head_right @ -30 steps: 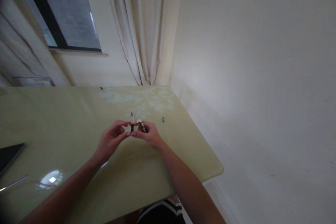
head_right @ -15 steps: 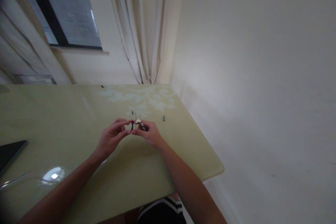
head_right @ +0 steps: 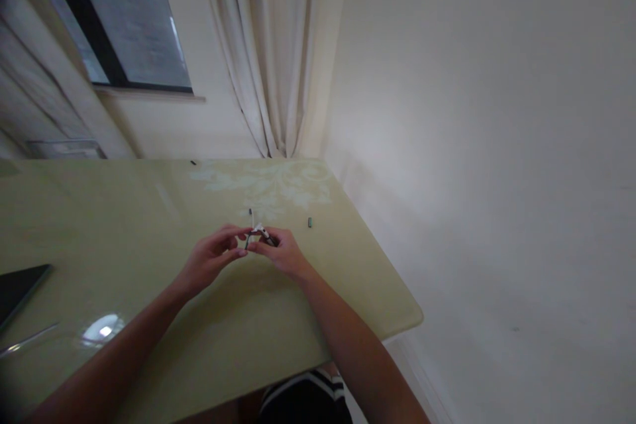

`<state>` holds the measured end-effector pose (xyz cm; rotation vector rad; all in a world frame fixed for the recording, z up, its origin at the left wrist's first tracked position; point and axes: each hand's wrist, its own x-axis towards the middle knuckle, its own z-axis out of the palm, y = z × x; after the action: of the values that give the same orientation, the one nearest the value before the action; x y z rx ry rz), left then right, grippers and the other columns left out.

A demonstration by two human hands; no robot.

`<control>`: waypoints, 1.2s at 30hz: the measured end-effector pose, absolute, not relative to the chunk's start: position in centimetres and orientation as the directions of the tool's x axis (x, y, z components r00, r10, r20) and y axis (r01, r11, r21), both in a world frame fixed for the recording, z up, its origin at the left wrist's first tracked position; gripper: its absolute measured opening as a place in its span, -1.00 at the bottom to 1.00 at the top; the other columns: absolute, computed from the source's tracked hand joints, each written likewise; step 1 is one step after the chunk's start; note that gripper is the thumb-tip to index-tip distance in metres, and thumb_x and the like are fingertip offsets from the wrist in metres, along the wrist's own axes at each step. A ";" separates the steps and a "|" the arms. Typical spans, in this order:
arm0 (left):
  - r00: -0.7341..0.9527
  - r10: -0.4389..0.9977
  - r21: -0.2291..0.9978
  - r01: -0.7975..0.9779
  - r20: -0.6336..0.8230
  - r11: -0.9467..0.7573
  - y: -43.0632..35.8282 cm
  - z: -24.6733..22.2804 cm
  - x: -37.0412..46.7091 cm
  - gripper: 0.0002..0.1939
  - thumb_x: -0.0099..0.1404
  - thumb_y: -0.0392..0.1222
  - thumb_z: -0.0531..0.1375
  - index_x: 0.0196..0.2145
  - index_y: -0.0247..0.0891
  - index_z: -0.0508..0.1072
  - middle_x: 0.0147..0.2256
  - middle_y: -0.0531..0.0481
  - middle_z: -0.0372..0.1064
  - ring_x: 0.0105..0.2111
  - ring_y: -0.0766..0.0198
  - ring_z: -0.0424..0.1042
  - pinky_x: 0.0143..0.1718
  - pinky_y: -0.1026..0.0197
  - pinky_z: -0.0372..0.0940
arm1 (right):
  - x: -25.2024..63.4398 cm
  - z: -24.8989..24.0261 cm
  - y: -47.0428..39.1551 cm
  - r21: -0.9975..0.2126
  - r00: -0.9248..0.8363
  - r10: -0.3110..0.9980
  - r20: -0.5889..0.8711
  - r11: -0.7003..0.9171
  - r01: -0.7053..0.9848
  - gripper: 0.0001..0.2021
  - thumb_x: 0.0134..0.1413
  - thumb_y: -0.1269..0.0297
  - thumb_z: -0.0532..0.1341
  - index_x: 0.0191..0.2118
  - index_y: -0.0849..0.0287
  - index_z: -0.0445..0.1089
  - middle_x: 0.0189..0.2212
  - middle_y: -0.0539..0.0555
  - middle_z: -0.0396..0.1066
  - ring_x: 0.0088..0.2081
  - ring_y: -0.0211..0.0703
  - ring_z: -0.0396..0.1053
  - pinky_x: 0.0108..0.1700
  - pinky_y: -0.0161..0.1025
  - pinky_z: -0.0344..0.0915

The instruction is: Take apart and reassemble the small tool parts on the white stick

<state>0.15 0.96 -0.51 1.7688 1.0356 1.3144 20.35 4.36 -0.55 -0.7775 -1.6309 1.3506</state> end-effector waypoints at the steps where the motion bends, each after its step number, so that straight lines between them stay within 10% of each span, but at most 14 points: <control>1: 0.168 0.896 0.877 0.192 0.412 -0.440 0.9 -0.6 0.2 -0.62 0.24 -0.13 0.39 0.03 -0.09 0.60 -0.22 0.02 0.40 -0.41 0.37 0.28 -0.33 0.27 0.26 | 20.3 -0.6 4.4 -0.975 -0.439 0.871 0.220 0.216 -0.059 -0.51 -0.03 -0.08 0.44 -0.14 0.26 0.59 -0.53 -0.11 0.13 -0.48 -0.33 -0.01 -0.42 -0.30 -0.07; 23: 0.121 0.842 0.785 0.312 0.526 -0.535 0.3 -0.3 1.2 -0.61 0.21 -0.11 0.42 0.01 -0.08 0.60 -0.24 0.03 0.39 -0.43 0.37 0.29 -0.31 0.27 0.28 | 20.0 -0.8 4.0 -0.980 -0.487 0.867 0.107 0.011 -0.196 -0.60 -0.02 -0.05 0.45 -0.32 0.22 0.46 -0.62 -0.18 0.05 -0.59 -0.39 -0.08 -0.53 -0.33 -0.16; 36: 0.035 0.975 0.972 -0.103 0.218 -0.213 0.6 -0.6 0.6 -0.53 0.22 0.02 0.39 0.06 -0.14 0.58 -0.24 -0.03 0.54 -0.26 0.23 0.45 -0.21 0.21 0.32 | 20.8 0.0 3.5 -0.973 -0.561 0.796 0.229 0.182 -0.141 -0.43 0.28 -0.23 0.17 -0.16 0.26 0.59 -0.53 -0.06 0.14 -0.50 -0.31 0.04 -0.49 -0.32 -0.09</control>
<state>0.57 0.61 -0.63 1.3125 0.9912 1.3760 20.79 3.47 -0.04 -0.6303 -1.6667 1.4928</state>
